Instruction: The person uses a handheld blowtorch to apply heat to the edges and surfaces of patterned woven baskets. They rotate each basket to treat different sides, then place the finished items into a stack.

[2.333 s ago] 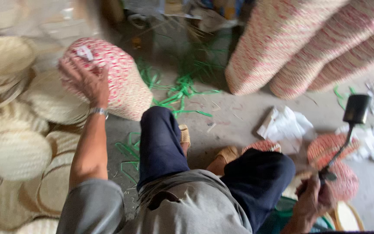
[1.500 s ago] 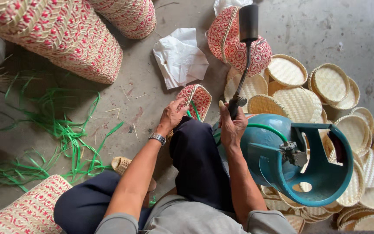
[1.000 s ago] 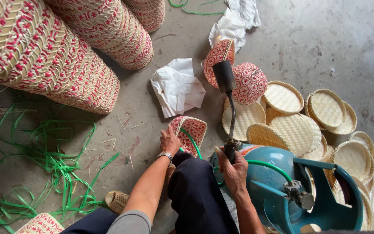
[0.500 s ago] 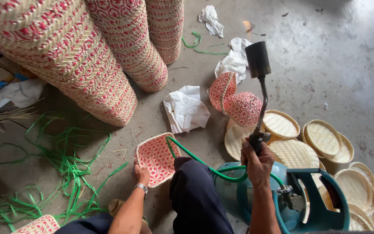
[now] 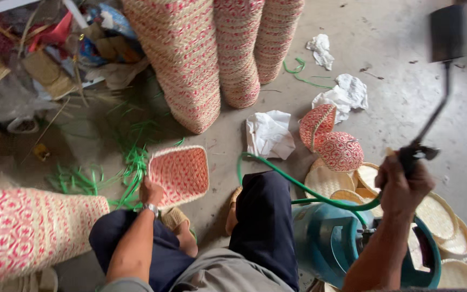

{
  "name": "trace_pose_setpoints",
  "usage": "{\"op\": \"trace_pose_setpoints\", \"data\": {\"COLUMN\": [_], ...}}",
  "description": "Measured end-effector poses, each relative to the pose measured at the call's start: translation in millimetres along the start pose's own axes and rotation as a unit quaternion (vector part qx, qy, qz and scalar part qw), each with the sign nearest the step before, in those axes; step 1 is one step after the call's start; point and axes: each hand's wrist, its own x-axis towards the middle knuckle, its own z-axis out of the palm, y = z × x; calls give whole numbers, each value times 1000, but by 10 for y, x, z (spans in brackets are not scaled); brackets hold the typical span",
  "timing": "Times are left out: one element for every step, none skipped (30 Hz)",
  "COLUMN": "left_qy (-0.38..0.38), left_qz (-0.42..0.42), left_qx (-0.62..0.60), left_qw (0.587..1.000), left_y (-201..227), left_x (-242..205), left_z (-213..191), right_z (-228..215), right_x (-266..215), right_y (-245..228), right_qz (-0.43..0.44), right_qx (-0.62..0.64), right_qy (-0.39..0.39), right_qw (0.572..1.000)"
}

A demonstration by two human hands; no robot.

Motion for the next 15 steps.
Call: {"op": "trace_pose_setpoints", "data": {"left_qy": [46,71,83,95,104,114,94,73,99,125,104,82,58,64,67], "left_qz": [32,98,103,108,119,131,107,83,82,81,81,80,82,65,49], "left_qx": [18,45,23,1,-7,-14,-96,-179,-238,-296,-386,-472,-554,-563,-571], "left_qw": [998,992,991,990,987,985,985,978,963,943,913,874,826,822,817], "left_y": [5,-22,-11,-13,38,80,111,190,307,405,497,578,669,738,790], "left_x": [164,309,448,566,650,682,687,654,591,508,422,335,254,165,76], "left_z": [-109,-251,-370,-514,-654,-806,-953,-1043,-1116,-1201,-1270,-1335,-1386,-1426,-1451], "right_z": [-45,-93,-102,-115,-104,-65,5,84,180,289,396,505,611,720,862], "right_x": [26,54,49,37,25,-5,-75,-148,-224,-307,-409,-511,-630,-729,-799], "right_y": [-77,-154,-202,-249,-270,-265,-237,-200,-141,-77,-23,20,49,67,90], "right_qz": [-2,-5,-6,-8,-12,-4,3,9,58,106,88,69,71,72,35], "right_qx": [-19,-37,-55,-74,-90,-92,-95,-98,-110,-122,-166,-209,-217,-224,-331], "right_qy": [4,9,2,-5,-11,-33,-54,-74,-84,-95,-144,-192,-239,-285,-337], "right_qw": [1000,999,998,997,996,995,994,992,989,982,972,956,944,929,881]}}
